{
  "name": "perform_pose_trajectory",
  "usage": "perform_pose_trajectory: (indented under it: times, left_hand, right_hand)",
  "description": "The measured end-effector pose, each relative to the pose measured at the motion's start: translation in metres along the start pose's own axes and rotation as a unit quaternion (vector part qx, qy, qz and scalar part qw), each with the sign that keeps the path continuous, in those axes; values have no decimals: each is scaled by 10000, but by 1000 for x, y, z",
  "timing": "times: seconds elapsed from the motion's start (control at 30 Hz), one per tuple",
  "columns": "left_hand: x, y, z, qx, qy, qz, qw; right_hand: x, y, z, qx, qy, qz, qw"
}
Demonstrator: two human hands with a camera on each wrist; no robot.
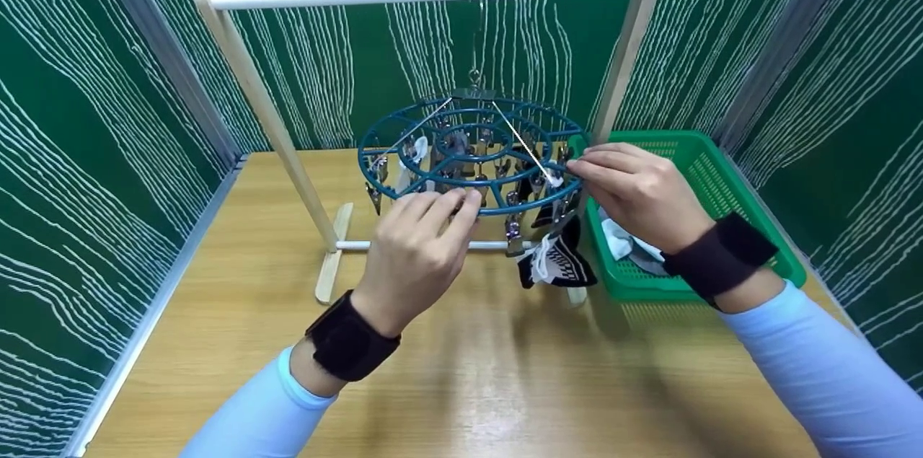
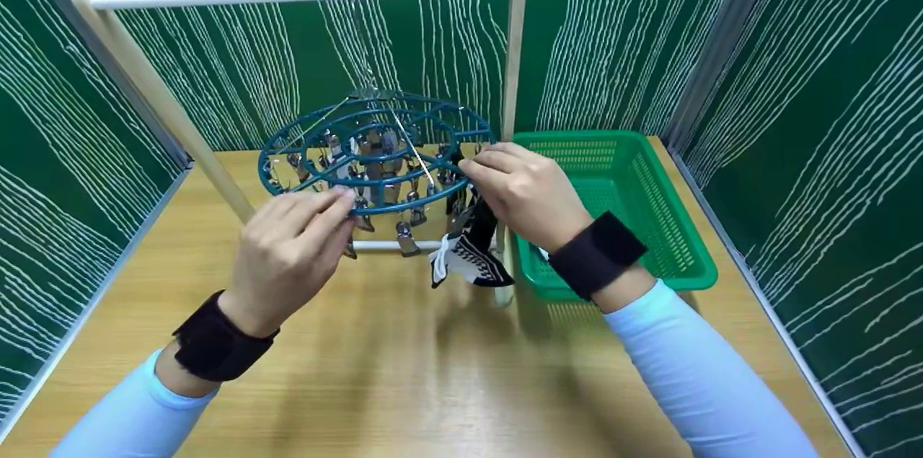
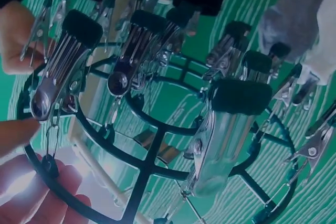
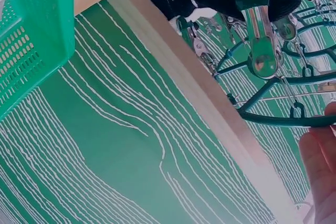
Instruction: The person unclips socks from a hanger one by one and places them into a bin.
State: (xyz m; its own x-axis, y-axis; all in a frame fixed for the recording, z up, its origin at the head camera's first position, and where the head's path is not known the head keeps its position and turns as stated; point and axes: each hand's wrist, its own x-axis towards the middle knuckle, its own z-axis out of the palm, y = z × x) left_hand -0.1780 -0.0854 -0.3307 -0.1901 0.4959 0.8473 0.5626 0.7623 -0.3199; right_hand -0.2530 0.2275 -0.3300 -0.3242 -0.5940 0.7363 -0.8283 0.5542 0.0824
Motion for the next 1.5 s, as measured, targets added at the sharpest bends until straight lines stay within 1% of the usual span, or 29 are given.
perform_pose_trajectory:
  times: [0.17, 0.3, 0.47, 0.53, 0.63, 0.8, 0.97, 1.03, 1.1, 1.33, 1.5]
  left_hand:
    - [-4, -3, -1, -25, 70, -50, 10000]
    - [-7, -9, -2, -71, 57, -107, 9999]
    - [-14, -18, -1, -235, 58, -191, 9995]
    - [-17, -23, 2, -308, 107, -217, 9992]
    - [-21, -32, 5, -395, 196, -244, 9987]
    - [-30, -49, 13, -548, 295, -294, 9976]
    - [-41, -71, 18, -1128, 369, -471, 9918]
    - [-44, -79, 20, -1392, 374, -553, 9880]
    - [-45, -84, 21, -1539, 364, -595, 9856]
    - [-46, -92, 22, -1835, 427, -843, 9785]
    - [-48, -94, 24, -1921, 294, -986, 9760]
  right_hand:
    - [0, -5, 3, 15, 190, -92, 9998]
    - [3, -10, 2, 111, 373, -136, 9991]
    - [3, -11, 0, 66, 249, -87, 9996]
    - [3, -11, -1, 4, 122, -54, 9999]
    - [0, -8, -1, 15, 54, -24, 10000]
    - [-3, -5, 1, 168, 185, -53, 9997]
    - [-4, -3, 3, 188, 268, -103, 9994]
    - [-4, -4, 4, 174, 224, -118, 9995]
    - [-4, -5, 3, 192, 195, -157, 9995]
    - [-2, -6, 2, 28, -9, -189, 9998]
    - [-3, -5, 0, 25, -16, -335, 9994]
